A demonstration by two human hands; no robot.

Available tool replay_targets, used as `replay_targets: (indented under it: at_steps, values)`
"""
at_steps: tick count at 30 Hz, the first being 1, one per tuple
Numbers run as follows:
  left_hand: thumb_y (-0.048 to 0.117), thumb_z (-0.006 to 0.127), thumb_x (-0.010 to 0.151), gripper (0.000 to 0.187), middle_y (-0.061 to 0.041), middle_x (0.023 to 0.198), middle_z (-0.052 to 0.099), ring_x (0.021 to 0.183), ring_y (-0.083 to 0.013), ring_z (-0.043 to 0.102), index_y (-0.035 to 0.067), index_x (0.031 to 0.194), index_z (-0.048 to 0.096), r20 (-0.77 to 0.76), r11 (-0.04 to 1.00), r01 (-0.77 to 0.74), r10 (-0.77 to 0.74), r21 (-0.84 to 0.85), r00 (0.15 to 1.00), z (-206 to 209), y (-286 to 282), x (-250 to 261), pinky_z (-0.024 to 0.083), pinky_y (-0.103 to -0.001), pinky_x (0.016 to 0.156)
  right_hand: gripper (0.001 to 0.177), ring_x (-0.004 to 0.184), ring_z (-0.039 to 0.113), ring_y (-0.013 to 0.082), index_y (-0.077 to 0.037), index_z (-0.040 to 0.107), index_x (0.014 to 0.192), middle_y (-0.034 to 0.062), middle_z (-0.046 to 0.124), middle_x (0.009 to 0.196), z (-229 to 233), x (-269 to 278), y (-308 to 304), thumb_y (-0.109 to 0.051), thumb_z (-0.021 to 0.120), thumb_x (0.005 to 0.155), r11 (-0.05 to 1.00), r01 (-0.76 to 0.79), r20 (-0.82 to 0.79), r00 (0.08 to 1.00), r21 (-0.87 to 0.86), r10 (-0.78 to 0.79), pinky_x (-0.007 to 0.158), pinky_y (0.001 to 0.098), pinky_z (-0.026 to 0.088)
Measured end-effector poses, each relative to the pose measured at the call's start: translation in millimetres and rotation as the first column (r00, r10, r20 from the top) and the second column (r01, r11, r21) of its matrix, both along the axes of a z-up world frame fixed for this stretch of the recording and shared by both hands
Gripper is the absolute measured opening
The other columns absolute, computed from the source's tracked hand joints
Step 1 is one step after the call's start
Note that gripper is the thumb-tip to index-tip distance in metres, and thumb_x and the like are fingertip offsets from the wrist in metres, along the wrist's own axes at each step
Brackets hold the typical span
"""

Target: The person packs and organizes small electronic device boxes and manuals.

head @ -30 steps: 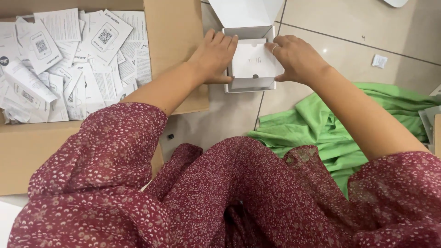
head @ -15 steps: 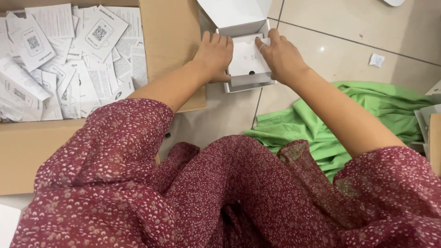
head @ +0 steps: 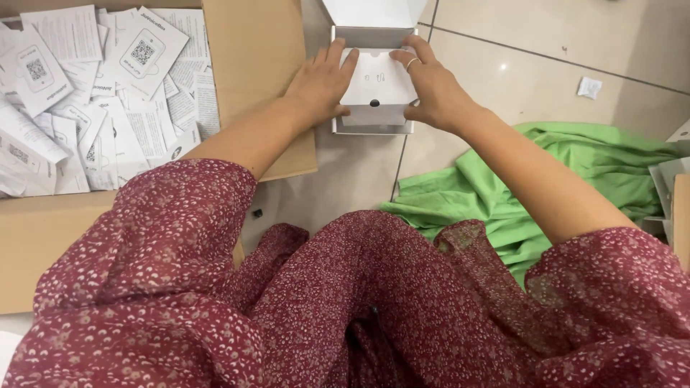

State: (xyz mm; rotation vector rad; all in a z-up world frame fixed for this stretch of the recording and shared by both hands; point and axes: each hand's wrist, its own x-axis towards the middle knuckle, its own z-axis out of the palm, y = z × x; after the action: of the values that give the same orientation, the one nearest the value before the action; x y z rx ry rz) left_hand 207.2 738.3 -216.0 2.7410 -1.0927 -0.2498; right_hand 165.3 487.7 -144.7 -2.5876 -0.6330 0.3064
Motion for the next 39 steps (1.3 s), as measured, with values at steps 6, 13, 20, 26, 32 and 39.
replay_targets:
  at_steps: [6,13,20,26,32,39]
  values:
    - [0.038,0.092,0.070,0.103,-0.025,0.144,0.040,0.125,-0.0395,0.048,-0.005,0.149,0.041,0.037,1.000,-0.008,0.007,0.021,0.999,13.5,-2.8,-2.7,0.042,-0.045,0.105,0.105,0.114,0.061,0.0462,0.005,0.035,0.152,0.0271,0.028,0.157,5.1,4.4,22.1,0.010,0.084,0.060,0.954,-0.012,0.009,1.000,-0.300,0.015,0.092,0.0477,0.056]
    - [0.037,0.091,0.067,0.100,-0.021,0.141,0.043,0.126,-0.0364,0.044,0.001,0.149,0.046,0.095,0.988,0.000,-0.015,0.155,0.995,0.8,-16.3,-1.6,0.042,-0.044,0.102,0.104,0.107,0.066,0.0456,0.002,0.034,0.158,0.0393,0.034,0.150,-41.2,8.2,19.9,0.010,0.081,0.065,0.891,0.013,0.028,1.000,-0.454,-0.001,0.086,0.0447,0.059]
    - [0.051,0.086,0.060,0.096,-0.019,0.141,0.044,0.126,-0.0359,0.043,0.003,0.135,0.051,0.446,0.988,-0.063,-0.007,0.142,0.895,16.9,-14.1,-39.1,0.041,-0.048,0.102,0.125,0.100,0.062,0.0548,0.008,0.024,0.152,0.0514,0.024,0.141,4.9,-6.0,20.8,-0.029,0.100,0.060,0.905,0.083,0.069,0.996,-0.417,-0.059,0.089,0.0518,0.052]
    - [0.037,0.088,0.076,0.063,-0.015,0.133,0.049,0.126,-0.0297,0.048,0.003,0.119,0.057,0.384,0.998,0.059,-0.058,0.010,0.922,5.0,-2.5,-25.2,0.046,-0.037,0.101,0.078,0.103,0.068,0.0392,0.003,0.044,0.141,0.0258,0.058,0.136,-42.5,-31.2,-12.5,-0.024,0.087,0.082,0.945,0.323,0.068,0.945,-0.047,-0.319,0.084,0.0468,0.055]
    - [0.037,0.093,0.064,0.069,-0.015,0.120,0.050,0.107,-0.0283,0.058,0.001,0.111,0.057,0.260,0.999,-0.038,0.031,0.024,0.965,7.3,-13.9,-16.2,0.056,-0.036,0.083,0.080,0.084,0.071,0.0389,0.010,0.040,0.135,0.0250,0.069,0.102,-73.2,-46.3,23.8,-0.032,0.084,0.084,0.832,0.539,0.079,0.842,-0.130,-0.534,0.070,0.0444,0.055]
    - [0.034,0.093,0.069,0.061,-0.018,0.120,0.051,0.078,-0.0266,0.073,0.001,0.106,0.056,0.139,0.992,-0.128,0.124,0.022,0.983,-12.4,-19.0,1.6,0.060,-0.036,0.066,0.087,0.051,0.069,0.0239,0.011,0.033,0.148,0.0056,0.067,0.056,-90.7,-30.3,22.4,-0.048,0.071,0.096,0.736,0.414,0.354,0.901,-0.535,-0.250,0.076,0.0385,0.050]
